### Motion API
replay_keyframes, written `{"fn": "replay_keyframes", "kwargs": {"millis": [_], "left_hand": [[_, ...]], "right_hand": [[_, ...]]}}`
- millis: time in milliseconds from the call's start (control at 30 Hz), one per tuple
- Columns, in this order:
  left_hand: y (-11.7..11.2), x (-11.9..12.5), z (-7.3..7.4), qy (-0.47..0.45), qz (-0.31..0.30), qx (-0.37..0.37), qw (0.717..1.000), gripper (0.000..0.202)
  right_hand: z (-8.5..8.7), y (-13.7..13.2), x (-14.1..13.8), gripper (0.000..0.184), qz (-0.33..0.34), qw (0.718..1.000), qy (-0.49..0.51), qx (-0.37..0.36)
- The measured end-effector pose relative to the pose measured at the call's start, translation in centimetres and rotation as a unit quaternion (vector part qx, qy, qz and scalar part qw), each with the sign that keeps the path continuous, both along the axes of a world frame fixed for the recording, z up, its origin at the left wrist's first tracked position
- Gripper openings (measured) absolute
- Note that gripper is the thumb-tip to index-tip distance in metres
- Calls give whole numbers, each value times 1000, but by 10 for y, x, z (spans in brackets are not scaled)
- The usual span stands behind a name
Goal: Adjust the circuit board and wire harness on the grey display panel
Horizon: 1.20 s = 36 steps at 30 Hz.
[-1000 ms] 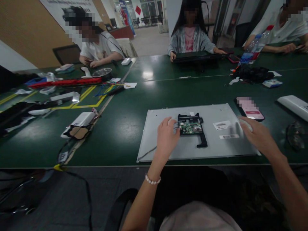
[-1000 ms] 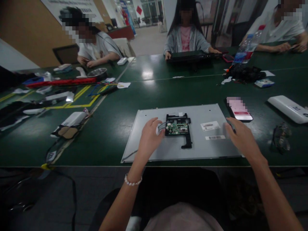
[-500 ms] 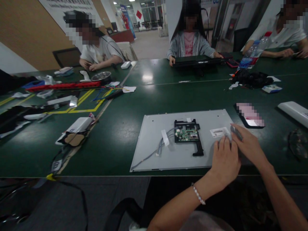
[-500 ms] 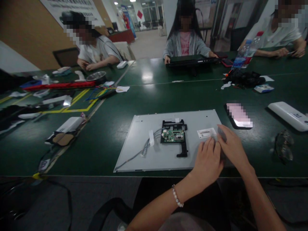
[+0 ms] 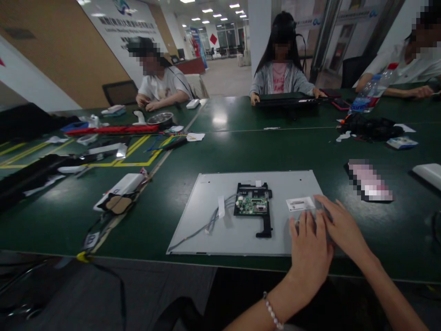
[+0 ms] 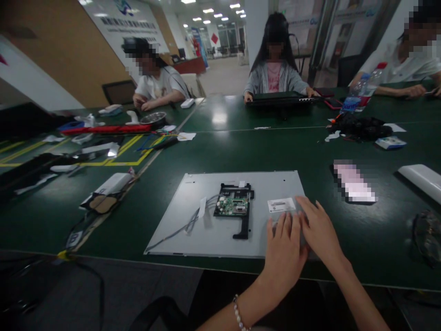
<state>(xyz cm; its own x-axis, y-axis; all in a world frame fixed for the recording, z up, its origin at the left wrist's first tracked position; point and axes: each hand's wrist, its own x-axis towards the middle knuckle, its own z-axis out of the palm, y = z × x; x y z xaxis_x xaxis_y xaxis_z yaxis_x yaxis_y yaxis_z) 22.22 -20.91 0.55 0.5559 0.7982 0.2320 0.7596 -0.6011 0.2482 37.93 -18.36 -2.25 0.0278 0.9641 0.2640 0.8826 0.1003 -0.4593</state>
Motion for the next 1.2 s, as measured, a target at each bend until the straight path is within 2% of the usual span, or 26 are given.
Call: {"fn": "replay_keyframes", "kwargs": {"millis": [167, 300, 367, 500, 700, 967, 1200], "left_hand": [[1, -21, -1, 10, 36, 0, 999, 61], [5, -40, -1, 7, 39, -23, 999, 67], [7, -50, -1, 0, 37, -38, 999, 69], [13, -66, 0, -7, 25, -53, 998, 71], [28, -89, 5, 7, 18, -58, 998, 71], [47, -126, 3, 27, 10, -29, 999, 65], [61, -153, 10, 46, 6, -33, 998, 63]], "right_hand": [[1, 5, -16, 48, 82, 992, -95, 7], [5, 7, -19, 50, 153, 975, -163, -7], [5, 8, -19, 52, 168, 969, -182, -8], [2, 13, -29, 54, 174, 963, -207, 13], [5, 25, -60, 53, 170, 962, -211, 27], [9, 44, -97, 55, 175, 963, -203, -10], [25, 56, -132, 54, 165, 968, -182, -47]]}}
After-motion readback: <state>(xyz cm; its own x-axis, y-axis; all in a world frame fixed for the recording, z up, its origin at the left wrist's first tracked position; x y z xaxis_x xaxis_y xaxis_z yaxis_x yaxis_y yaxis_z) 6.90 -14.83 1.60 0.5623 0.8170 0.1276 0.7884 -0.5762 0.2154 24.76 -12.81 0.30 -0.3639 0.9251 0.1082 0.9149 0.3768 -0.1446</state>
